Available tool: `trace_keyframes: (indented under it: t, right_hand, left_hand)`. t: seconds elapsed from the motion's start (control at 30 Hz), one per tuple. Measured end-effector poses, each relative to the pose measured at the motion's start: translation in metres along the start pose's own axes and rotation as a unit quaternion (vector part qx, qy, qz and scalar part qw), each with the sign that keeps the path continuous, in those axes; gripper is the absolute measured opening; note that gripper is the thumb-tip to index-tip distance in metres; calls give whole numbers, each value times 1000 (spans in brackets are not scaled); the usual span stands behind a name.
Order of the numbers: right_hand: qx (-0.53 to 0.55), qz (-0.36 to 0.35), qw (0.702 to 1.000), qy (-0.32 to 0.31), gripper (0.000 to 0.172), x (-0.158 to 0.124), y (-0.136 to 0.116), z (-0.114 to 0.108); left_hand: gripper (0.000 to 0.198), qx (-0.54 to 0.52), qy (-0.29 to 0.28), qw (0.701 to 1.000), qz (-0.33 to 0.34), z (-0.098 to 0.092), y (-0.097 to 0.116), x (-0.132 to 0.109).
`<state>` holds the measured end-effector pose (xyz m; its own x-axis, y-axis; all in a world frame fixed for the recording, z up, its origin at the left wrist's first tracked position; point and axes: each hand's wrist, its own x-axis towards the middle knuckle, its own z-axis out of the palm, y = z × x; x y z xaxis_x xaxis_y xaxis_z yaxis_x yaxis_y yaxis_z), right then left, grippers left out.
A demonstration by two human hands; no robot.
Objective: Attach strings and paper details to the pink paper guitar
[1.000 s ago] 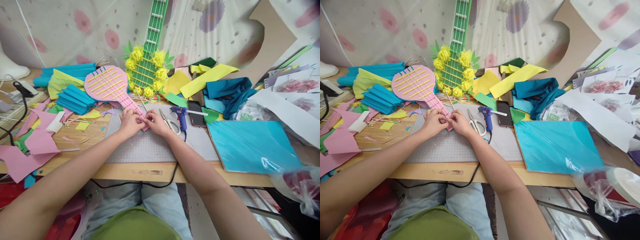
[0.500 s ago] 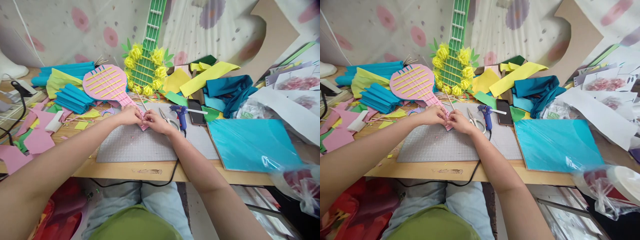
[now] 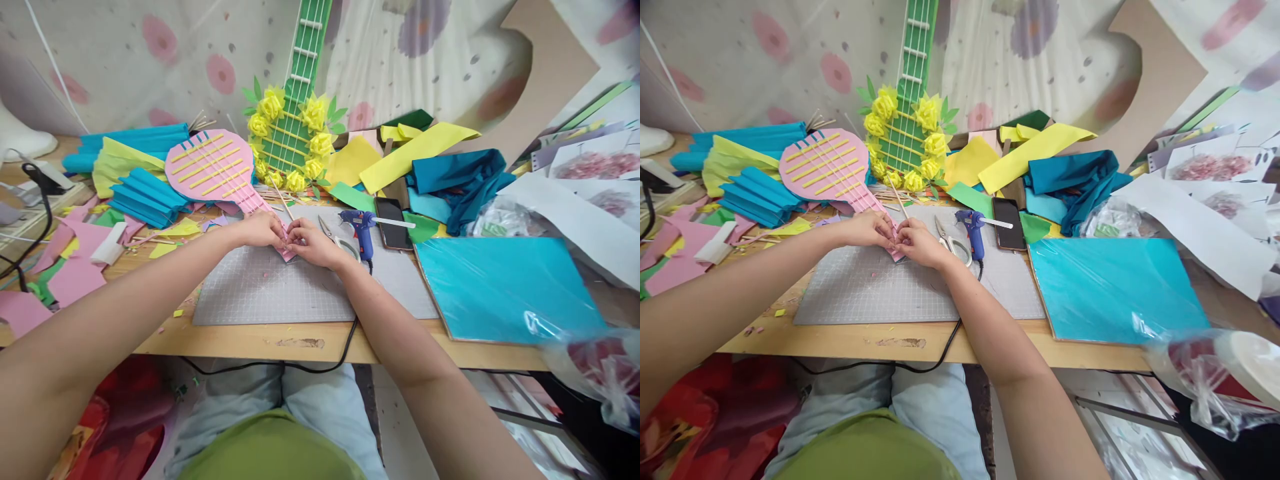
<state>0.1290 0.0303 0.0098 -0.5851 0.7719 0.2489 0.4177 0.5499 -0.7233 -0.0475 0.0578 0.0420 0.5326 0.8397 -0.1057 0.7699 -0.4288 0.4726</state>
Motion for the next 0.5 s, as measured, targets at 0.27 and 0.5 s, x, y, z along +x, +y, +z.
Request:
trace_keyframes:
  t: [0.27, 0.5]
  right_hand:
    - [2, -2, 1000, -5, 5, -2, -3, -4]
    - [1, 27, 999, 22, 8, -1, 3, -5]
  left_hand:
    - [19, 11, -5, 1000, 5, 2, -2, 0]
    - [18, 4, 13, 1000, 22, 2, 0, -3]
